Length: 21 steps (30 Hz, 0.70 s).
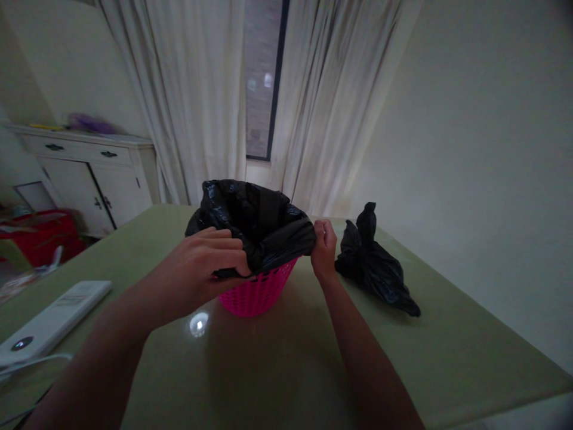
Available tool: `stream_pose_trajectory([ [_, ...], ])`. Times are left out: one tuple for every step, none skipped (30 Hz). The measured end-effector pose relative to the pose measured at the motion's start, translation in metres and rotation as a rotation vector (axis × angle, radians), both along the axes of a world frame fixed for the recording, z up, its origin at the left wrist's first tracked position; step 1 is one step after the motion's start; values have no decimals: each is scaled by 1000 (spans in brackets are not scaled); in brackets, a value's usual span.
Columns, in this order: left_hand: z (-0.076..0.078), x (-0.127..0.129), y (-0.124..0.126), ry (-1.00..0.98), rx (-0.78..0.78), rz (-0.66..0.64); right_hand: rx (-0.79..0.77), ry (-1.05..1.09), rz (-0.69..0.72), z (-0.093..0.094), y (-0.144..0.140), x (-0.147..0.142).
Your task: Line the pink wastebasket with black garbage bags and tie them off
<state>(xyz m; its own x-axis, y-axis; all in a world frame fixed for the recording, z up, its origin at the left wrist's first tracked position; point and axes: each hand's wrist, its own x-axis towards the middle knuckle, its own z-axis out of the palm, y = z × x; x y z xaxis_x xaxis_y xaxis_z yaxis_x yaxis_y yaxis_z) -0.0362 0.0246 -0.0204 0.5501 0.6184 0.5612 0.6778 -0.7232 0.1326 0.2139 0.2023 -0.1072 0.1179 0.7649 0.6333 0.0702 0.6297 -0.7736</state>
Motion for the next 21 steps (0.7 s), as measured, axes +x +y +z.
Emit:
stream_pose_trajectory([
  [0, 1, 0, 6, -8, 0, 23, -12, 3, -1, 1, 0],
  [1, 1, 0, 9, -10, -4, 39, -23, 9, -2, 2, 0],
  [0, 1, -1, 8, -5, -10, 51, -37, 15, -4, 3, 0],
  [0, 1, -1, 5, -2, -15, 59, -55, 20, -5, 5, 0],
  [-1, 1, -1, 3, 1, -20, 63, -74, 23, -7, 6, 0],
  [-2, 1, 0, 4, -1, -20, 64, -94, 24, -9, 7, 0],
  [-3, 1, 0, 4, -3, -16, 63, -112, 23, -10, 8, 0],
  [-3, 1, 0, 3, -4, -9, 62, -128, 22, -12, 9, 1],
  [-4, 1, 0, 1, -6, -3, 61, -139, 22, -13, 9, 1],
  [-4, 1, 0, 1, -9, 2, 59, -149, 24, -14, 10, 2],
  [-4, 1, 0, 2, -12, 8, 57, -159, 30, -15, 11, 2],
  [-4, 1, 0, 2, -16, 13, 54, -170, 39, -16, 11, 3],
  [-4, 2, 0, 4, -18, 17, 50, -181, 49, -17, 12, 3],
  [-4, 2, 0, 9, -19, 24, 46, -191, 60, -18, 12, 3],
  [-4, 2, 0, 16, -14, 30, 41, -200, 69, -19, 13, 3],
  [-4, 3, 0, 26, -1, 36, 36, -209, 74, -20, 14, 3],
  [-4, 3, 0, 41, 20, 40, 32, -217, 78, -22, 15, 3],
  [-4, 3, 0, 62, 50, 45, 28, -226, 83, -23, 17, 2],
  [-4, 3, 0, 89, 83, 53, 24, -236, 88, -25, 18, 2],
  [-4, 3, 0, 119, 121, 61, 20, -248, 92, -27, 19, 2],
  [-5, 4, -1, 150, 158, 71, 16, -259, 94, -29, 20, 1],
])
